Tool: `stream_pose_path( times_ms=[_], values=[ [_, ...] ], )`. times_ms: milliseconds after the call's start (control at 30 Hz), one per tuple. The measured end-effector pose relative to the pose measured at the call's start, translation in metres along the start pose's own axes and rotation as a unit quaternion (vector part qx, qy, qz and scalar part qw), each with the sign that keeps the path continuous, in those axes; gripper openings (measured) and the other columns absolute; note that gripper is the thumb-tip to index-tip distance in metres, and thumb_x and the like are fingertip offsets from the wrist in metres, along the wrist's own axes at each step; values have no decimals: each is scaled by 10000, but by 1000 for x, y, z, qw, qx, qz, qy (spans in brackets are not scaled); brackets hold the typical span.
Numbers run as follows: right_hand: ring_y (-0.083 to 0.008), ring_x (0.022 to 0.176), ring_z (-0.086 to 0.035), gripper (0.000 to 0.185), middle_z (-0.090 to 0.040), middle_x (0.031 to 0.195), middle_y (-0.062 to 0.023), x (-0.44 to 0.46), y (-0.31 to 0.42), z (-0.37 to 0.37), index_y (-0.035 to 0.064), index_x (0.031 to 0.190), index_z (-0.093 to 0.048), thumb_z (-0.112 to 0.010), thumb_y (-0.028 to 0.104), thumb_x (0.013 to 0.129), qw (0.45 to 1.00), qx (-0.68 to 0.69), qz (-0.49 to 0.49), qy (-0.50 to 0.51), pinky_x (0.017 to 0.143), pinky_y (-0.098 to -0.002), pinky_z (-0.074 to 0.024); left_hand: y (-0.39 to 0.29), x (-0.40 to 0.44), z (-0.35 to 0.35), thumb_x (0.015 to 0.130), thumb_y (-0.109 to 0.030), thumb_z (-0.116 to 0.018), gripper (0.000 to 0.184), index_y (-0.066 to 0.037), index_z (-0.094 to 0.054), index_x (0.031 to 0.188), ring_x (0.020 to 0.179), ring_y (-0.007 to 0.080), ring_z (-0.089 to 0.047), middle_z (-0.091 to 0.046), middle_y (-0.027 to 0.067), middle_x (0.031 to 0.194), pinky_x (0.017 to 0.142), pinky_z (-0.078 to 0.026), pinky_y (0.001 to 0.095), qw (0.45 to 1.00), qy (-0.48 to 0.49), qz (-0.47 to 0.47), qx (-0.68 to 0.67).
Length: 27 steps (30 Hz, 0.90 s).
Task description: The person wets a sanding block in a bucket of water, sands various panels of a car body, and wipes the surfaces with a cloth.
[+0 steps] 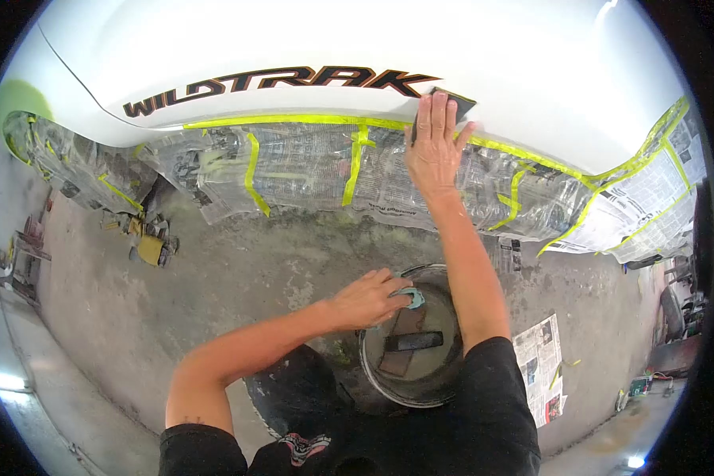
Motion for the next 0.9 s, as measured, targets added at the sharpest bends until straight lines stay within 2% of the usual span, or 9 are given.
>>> stream_pose_path(
  times_ms=[67, 167, 200, 333, 467, 600, 700, 833, 900],
  values=[
    [-352, 1521, -145, 718, -201, 1634, -171, 3, -1, 1, 81, 1563, -262, -580, 260, 943, 997, -60, 41, 35, 1172, -662, 11, -7, 8, -4, 809, -150, -706, 415, -78, -638, 1212, 1143, 326, -510, -539, 136, 1356, 949, -457, 439, 999, 22, -22, 21],
    [-250, 1529, -159, 712, -224, 1641, -97, 40, -24, 51, 139, 1564, -282, -594, 236, 932, 986, 59, -107, -111, 1185, -636, 28, -13, 18, -21, 805, -192, -713, 390, -100, -653, 1179, 1135, 297, -513, -547, 112, 1342, 954, -450, 433, 999, 2, -42, 28],
    [-257, 1528, -164, 714, -237, 1637, -103, 37, -16, 43, 136, 1560, -291, -604, 210, 922, 982, 108, -98, -124, 1186, -625, 38, -22, 21, -35, 804, -204, -714, 385, -105, -657, 1172, 1137, 295, -516, -549, 108, 1339, 953, -448, 431, 998, 19, -53, 25],
    [-400, 1515, -128, 709, -217, 1625, -196, 8, 5, 3, 52, 1554, -271, -577, 198, 932, 992, -83, 95, 12, 1170, -638, 53, -32, 24, -60, 813, -244, -709, 373, -133, -671, 1167, 1140, 281, -525, -553, 87, 1339, 955, -442, 417, 990, 108, -73, 52],
    [-322, 1505, -221, 681, -267, 1621, -137, 39, -40, 56, 74, 1537, -324, -584, 217, 924, 987, 24, -99, -123, 1166, -653, 16, -24, 28, -49, 817, -237, -706, 365, -140, -676, 1167, 1142, 264, -532, -559, 72, 1337, 959, -439, 402, 998, 45, -40, 25],
    [-354, 1520, -155, 726, -176, 1639, -181, -7, -3, -7, 101, 1570, -243, -572, 308, 956, 996, -54, 55, 38, 1154, -682, -31, -25, 31, -45, 797, -225, -702, 396, -140, -661, 1182, 1160, 279, -537, -558, 79, 1354, 977, -444, 415, 996, 56, -46, 44],
    [-345, 1515, -183, 754, -190, 1641, -155, 0, -42, 11, 123, 1575, -237, -598, 305, 938, 991, -123, -3, 56, 1161, -674, -49, -31, 34, -37, 789, -216, -697, 406, -139, -654, 1184, 1164, 287, -540, -560, 83, 1359, 983, -448, 423, 996, 56, -46, 44],
    [-293, 1523, -164, 712, -198, 1647, -93, 14, -29, 36, 132, 1569, -262, -562, 264, 936, 994, 40, -101, -20, 1158, -683, -102, -31, 38, -37, 785, -211, -698, 389, -135, -656, 1164, 1163, 279, -538, -560, 76, 1357, 976, -450, 421, 996, 68, -29, 47],
    [-267, 1522, -170, 732, -178, 1653, -79, 8, -3, 15, 131, 1574, -241, -567, 248, 929, 997, -34, 6, 70, 1162, -669, -119, -32, 39, -37, 786, -209, -696, 384, -136, -655, 1161, 1163, 276, -537, -558, 75, 1359, 973, -451, 421, 995, 77, -32, 54]
  ],
)
Point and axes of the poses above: each hand's wrist, its own x-axis towards the middle knuckle, its own z-axis out of the back of the hand, y = z × x, the point moved 10 cm from there along x, towards the middle knuckle
